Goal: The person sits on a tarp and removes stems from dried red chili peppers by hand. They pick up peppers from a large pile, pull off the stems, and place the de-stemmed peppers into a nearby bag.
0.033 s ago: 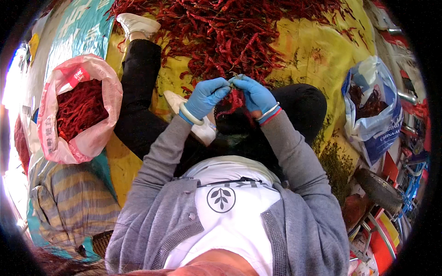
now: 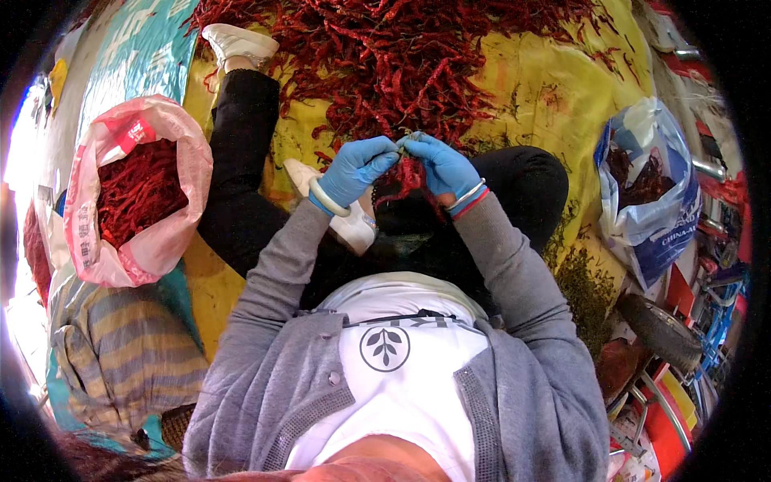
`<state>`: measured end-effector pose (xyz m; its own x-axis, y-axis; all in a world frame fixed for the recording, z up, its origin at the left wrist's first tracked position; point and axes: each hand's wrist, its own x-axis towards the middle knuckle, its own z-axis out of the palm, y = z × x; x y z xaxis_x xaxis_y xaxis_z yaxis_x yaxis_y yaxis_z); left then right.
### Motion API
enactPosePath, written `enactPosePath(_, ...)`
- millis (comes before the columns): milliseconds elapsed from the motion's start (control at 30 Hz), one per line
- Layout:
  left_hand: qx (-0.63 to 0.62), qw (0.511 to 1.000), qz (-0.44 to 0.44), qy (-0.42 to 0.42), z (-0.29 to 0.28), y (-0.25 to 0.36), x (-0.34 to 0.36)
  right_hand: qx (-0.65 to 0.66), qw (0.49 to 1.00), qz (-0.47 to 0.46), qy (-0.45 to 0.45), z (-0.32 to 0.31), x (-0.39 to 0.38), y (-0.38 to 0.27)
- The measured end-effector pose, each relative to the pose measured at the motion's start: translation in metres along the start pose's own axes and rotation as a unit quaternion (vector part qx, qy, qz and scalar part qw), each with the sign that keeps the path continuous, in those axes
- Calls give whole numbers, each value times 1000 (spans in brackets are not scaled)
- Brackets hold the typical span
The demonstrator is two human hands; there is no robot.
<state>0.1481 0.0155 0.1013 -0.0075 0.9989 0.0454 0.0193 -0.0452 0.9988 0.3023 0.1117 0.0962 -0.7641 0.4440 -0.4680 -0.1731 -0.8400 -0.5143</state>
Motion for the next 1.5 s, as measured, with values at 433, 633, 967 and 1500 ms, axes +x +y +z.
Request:
enactPosePath(433, -10, 992, -81, 95, 23, 0, -10, -312, 922, -208, 90, 28, -28, 9)
enactPosePath(633, -11, 985, -58, 161, 33, 10, -3, -544, 718, -426, 80, 44, -35, 7)
enactPosePath(967, -260, 947, -135, 128, 12, 11, -8, -198, 944, -228, 131, 20, -34, -2)
enactPosePath(1500, -255, 945, -204, 10, 48, 8, -27, -418, 869, -247, 98, 23, -38, 10)
